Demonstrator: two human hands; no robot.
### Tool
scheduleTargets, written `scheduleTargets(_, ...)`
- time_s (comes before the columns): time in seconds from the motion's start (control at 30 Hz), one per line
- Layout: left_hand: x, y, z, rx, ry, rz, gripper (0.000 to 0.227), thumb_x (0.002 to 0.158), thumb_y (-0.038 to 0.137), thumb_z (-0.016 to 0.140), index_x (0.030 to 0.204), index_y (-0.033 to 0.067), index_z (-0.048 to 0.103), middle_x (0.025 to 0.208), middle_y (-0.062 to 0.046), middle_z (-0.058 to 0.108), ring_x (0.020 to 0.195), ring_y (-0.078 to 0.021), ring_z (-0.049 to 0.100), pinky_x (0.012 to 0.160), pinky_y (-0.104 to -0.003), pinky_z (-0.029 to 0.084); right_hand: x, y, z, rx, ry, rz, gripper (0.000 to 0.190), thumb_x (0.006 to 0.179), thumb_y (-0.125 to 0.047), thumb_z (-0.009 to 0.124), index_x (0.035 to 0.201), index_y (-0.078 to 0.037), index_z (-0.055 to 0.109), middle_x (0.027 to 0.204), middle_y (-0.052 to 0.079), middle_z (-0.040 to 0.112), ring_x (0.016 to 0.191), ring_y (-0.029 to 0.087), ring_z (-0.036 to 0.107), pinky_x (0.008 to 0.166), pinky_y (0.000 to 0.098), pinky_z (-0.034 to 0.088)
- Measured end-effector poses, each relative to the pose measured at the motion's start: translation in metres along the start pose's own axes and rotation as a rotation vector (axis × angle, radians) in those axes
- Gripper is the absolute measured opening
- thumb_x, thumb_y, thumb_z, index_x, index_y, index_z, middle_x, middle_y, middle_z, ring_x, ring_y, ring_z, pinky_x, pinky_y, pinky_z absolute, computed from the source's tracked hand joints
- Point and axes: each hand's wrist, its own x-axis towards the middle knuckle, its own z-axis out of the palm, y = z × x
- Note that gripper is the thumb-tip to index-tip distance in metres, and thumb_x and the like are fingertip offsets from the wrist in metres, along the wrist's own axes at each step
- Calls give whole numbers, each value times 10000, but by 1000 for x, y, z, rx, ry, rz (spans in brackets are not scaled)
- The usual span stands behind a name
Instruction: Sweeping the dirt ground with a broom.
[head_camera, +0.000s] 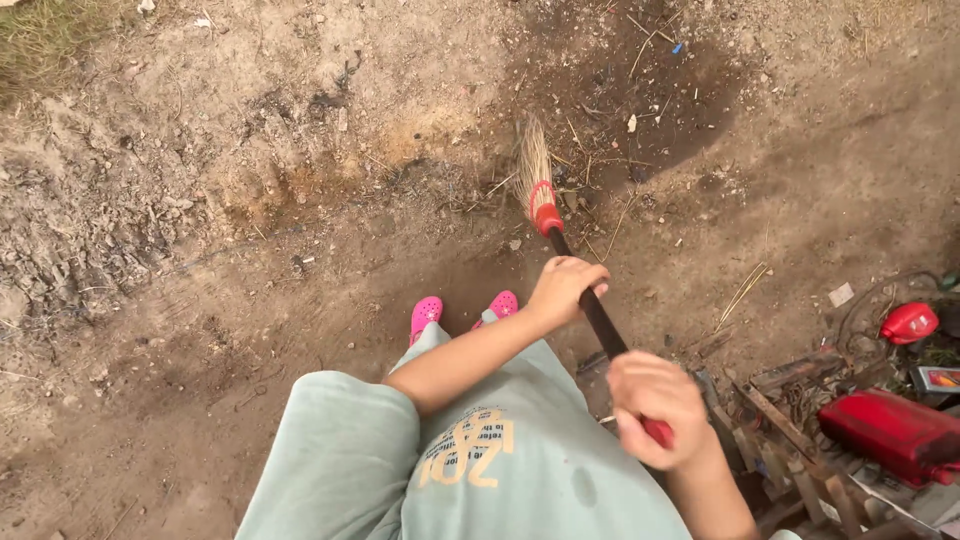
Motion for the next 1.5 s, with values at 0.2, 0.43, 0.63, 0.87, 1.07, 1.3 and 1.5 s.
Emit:
scheduleTargets(0.2, -22, 55, -38, -58, -139, -39, 269, 855, 196, 727, 1083, 149, 591, 806, -44, 676, 913, -283, 681, 1040, -506, 423, -27, 33, -49, 498, 257, -321, 214, 853, -188, 592, 704, -71, 493, 582, 38, 576, 501, 174, 575, 581, 404, 571)
scheduleTargets(0.43, -77, -108, 15, 297, -254, -597, 463, 718, 238, 787, 1160, 232, 649, 988, -31, 743, 1055, -268, 697, 935, -538, 469, -29, 157, 38, 586, 74, 475, 201, 938, -84, 664, 781, -18, 558, 790, 63, 618, 826, 202, 606, 1004, 426, 508)
scheduleTargets(0.63, 74, -69, 83, -30, 153, -145, 230, 932, 256, 648, 1157, 206, 656, 1022, -64, 715, 1030, -315, 691, 833, -464, 544, 11, 110, -37, 25, -26, 249, 214, 804, 18, 697, 706, -15, 510, 726, 82, 553, 778, 236, 629, 813, 370, 541)
scheduleTargets(0.87, 116, 77, 21, -92, 3, -8, 332, 942, 299, 716, 1221, 164, 597, 865, -53, 682, 916, -292, 665, 993, -474, 458, -19, 64, -151, 452, 342, -351, 115, 793, -100, 544, 699, -61, 491, 565, 41, 560, 484, 122, 547, 603, 403, 614)
scheduleTargets(1.07, -28, 0, -25, 149, 54, -374, 551, 664, 119, 779, 1182, 148, 594, 896, -44, 734, 940, -303, 688, 1022, -513, 407, -7, 164, -59, 1007, 269, 96, 160, 886, -140, 589, 775, -43, 528, 758, 180, 621, 634, 229, 564, 759, 445, 490)
scheduleTargets(1.3, -117, -195, -23, 402, 13, -908, 301, 824, 163, 701, 1119, 227, 705, 1069, -60, 733, 1137, -279, 658, 941, -596, 451, 32, 219, 108, 731, -286, 359, 192, 952, -56, 674, 808, -19, 552, 859, 54, 629, 908, 180, 621, 1115, 439, 468)
scheduleTargets(1.5, 88, -144, -19, 46, 373, -149, 156, 914, 214, 719, 1048, 150, 670, 947, -84, 692, 1019, -336, 670, 889, -436, 543, 97, 128, 29, 86, -20, 168, 227, 849, 46, 664, 734, -50, 493, 728, 34, 551, 736, 181, 586, 1025, 393, 515)
